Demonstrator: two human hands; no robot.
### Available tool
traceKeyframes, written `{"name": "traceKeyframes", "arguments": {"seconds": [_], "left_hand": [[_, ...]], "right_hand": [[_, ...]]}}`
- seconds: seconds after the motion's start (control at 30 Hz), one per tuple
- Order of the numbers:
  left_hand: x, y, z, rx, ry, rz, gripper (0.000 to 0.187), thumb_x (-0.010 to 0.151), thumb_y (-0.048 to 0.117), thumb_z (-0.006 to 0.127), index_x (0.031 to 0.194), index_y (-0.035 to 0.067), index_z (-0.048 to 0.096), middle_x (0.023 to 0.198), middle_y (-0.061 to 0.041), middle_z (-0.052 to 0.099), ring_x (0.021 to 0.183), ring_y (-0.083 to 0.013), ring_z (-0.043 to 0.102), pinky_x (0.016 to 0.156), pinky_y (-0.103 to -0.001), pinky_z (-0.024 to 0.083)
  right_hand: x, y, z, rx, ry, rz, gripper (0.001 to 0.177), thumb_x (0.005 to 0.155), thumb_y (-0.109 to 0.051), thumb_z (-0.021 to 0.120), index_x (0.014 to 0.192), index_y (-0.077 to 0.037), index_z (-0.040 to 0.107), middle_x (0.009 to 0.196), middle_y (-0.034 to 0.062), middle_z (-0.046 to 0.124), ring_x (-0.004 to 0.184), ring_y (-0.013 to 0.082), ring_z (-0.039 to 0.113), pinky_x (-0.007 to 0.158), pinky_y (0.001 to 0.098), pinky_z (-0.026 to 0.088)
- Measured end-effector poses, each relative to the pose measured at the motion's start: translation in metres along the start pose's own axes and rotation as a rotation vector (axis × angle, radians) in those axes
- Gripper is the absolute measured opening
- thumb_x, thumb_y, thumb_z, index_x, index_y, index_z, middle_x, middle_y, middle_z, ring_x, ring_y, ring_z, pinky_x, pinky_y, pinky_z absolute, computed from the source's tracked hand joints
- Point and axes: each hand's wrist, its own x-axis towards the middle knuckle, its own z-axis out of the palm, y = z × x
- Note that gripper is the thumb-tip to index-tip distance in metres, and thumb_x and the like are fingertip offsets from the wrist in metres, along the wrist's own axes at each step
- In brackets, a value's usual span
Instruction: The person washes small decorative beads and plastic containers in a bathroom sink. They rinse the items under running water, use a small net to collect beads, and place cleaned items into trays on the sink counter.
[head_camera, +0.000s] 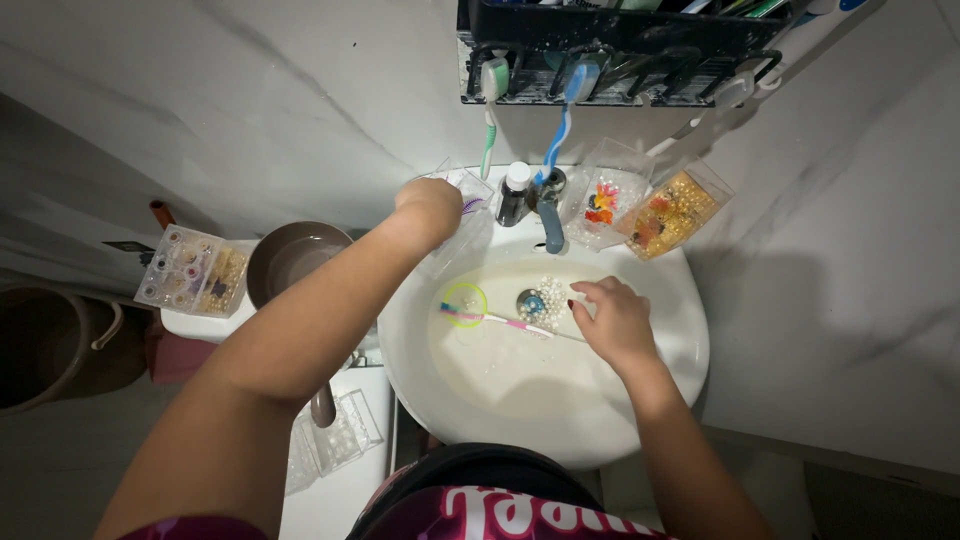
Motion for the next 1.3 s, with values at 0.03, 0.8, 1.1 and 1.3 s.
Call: {"name": "traceKeyframes", "arguments": {"seconds": [0.03,0.8,1.1,1.3], "left_hand": [[-0.001,0.0,0.0,0.001,0.001,0.001,0.028,0.084,0.008,0.075,0.112,0.011,0.078,0.12,-0.011,0.072,0.11,-0.0292,0.07,0.086,-0.039,0.059],[-0.096,-0.066,-0.007,-0.343,0.644,-0.053,0.021,0.071,0.02,0.085,0.09,0.025,0.083,0.111,-0.008,0.067,0.104,-0.0378,0.062,0.088,-0.047,0.054],[-0.093,-0.073,0.021,-0.472,0.626,-0.008,0.017,0.075,0.021,0.083,0.091,0.026,0.082,0.112,-0.004,0.068,0.102,-0.0358,0.062,0.087,-0.045,0.053],[-0.092,-0.073,0.02,-0.497,0.622,-0.006,0.017,0.075,0.021,0.083,0.092,0.027,0.082,0.113,-0.002,0.069,0.105,-0.0354,0.062,0.089,-0.044,0.053]], "right_hand": [[-0.001,0.0,0.0,0.017,-0.015,0.008,0.023,0.083,-0.026,0.072,0.105,-0.02,0.077,0.099,0.0028,0.07,0.094,0.0216,0.069,0.08,0.0444,0.047],[0.141,-0.152,-0.016,-0.084,0.022,-0.43,0.019,0.088,-0.02,0.068,0.104,-0.014,0.076,0.096,0.0089,0.072,0.089,0.0318,0.07,0.071,0.046,0.055],[0.189,-0.175,0.028,-0.369,-0.236,-0.231,0.016,0.08,-0.009,0.065,0.088,-0.008,0.079,0.095,0.0167,0.076,0.089,0.0362,0.074,0.073,0.0462,0.059],[0.182,-0.168,0.01,-0.39,-0.194,-0.291,0.019,0.078,-0.006,0.064,0.087,-0.012,0.08,0.092,0.0163,0.075,0.089,0.0367,0.073,0.072,0.0471,0.058]]}}
